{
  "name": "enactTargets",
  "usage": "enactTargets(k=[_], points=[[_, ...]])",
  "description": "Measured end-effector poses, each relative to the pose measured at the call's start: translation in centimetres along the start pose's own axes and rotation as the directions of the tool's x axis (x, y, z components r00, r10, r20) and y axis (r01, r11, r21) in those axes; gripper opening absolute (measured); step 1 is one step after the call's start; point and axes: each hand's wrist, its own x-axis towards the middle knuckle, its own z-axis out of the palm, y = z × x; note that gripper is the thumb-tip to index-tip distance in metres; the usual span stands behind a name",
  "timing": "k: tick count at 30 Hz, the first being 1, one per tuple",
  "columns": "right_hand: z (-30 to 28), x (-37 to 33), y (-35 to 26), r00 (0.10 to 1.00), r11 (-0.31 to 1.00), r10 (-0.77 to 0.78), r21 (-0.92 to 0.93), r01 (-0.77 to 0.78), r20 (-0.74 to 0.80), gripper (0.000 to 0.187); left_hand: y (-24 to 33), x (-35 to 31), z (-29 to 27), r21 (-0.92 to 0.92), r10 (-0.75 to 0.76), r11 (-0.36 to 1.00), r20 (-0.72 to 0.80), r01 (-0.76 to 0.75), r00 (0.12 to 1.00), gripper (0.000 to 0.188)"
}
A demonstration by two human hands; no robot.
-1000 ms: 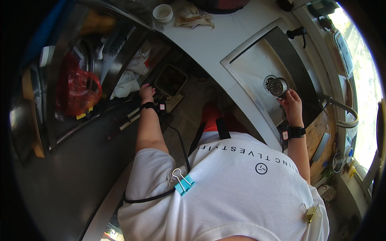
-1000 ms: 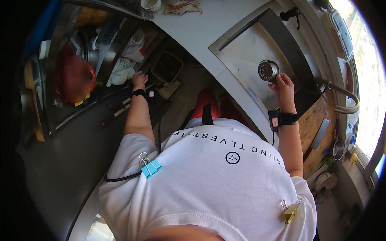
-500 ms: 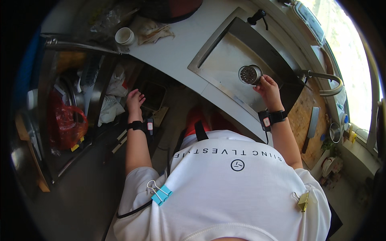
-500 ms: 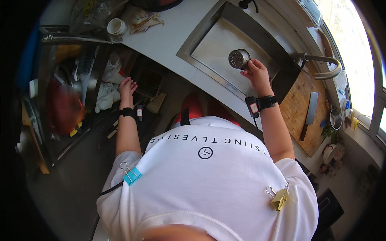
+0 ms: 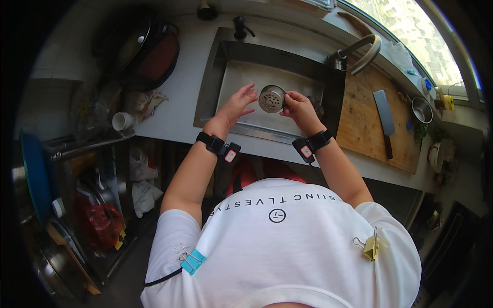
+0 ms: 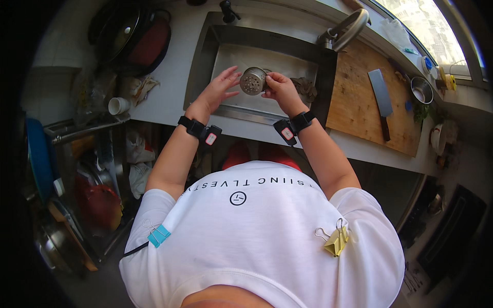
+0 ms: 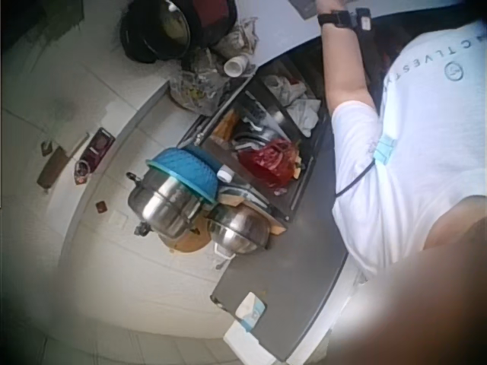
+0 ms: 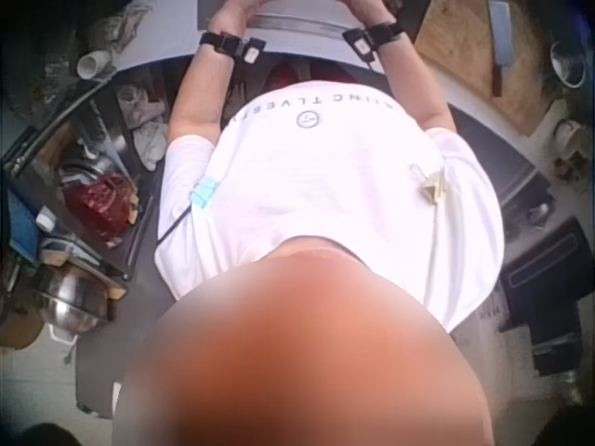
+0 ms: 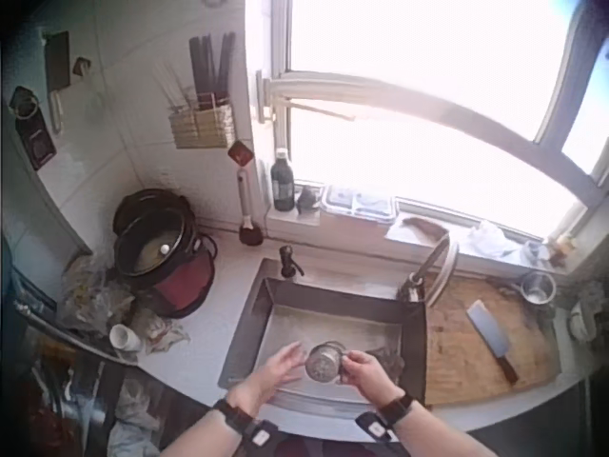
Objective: The person cleans a kitchen sink and countertop using a cloth. They wipe the sink basin, countertop, and faucet, then rinse the cloth under running water. The person also removes and cleans the sink strainer before placing it back.
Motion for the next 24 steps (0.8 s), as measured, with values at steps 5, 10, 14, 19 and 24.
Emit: enactTargets(k=[5, 10, 14, 19, 24], points=[[-4.1, 0.0, -0.4, 0.999, 0.988, 0.034, 0.150, -0.034, -0.002, 0.018, -0.4, 3.9, 4.7, -0.228, -0.136, 0.946, 0.366, 0.230, 0.921, 0.037], [-14.5, 2.8, -6.6, 0.588, 0.356, -0.782, -0.923, 0.144, -0.210, 0.036, -2.4, 7.1, 9.1, -0.276, -0.191, 0.918, 0.317, 0.283, 0.929, 0.027], [-21.6, 4.6, -9.9, 0.643, 0.059, -0.736, -0.966, -0.251, -0.212, 0.040, -3.0, 9.7, 12.7, -0.407, -0.316, 0.831, 0.216, 0.379, 0.924, 0.023], [-23.0, 3.7, -8.4, 0.789, 0.080, -0.552, -0.959, -0.272, -0.270, 0.035, -3.7, 11.8, 15.4, -0.463, -0.385, 0.771, 0.206, 0.437, 0.899, 0.022], [-22.5, 3.2, -8.8, 0.808, 0.137, -0.524, -0.963, -0.232, -0.270, 0.032, -4.8, 12.9, 16.1, -0.454, -0.446, 0.757, 0.169, 0.471, 0.879, 0.019]])
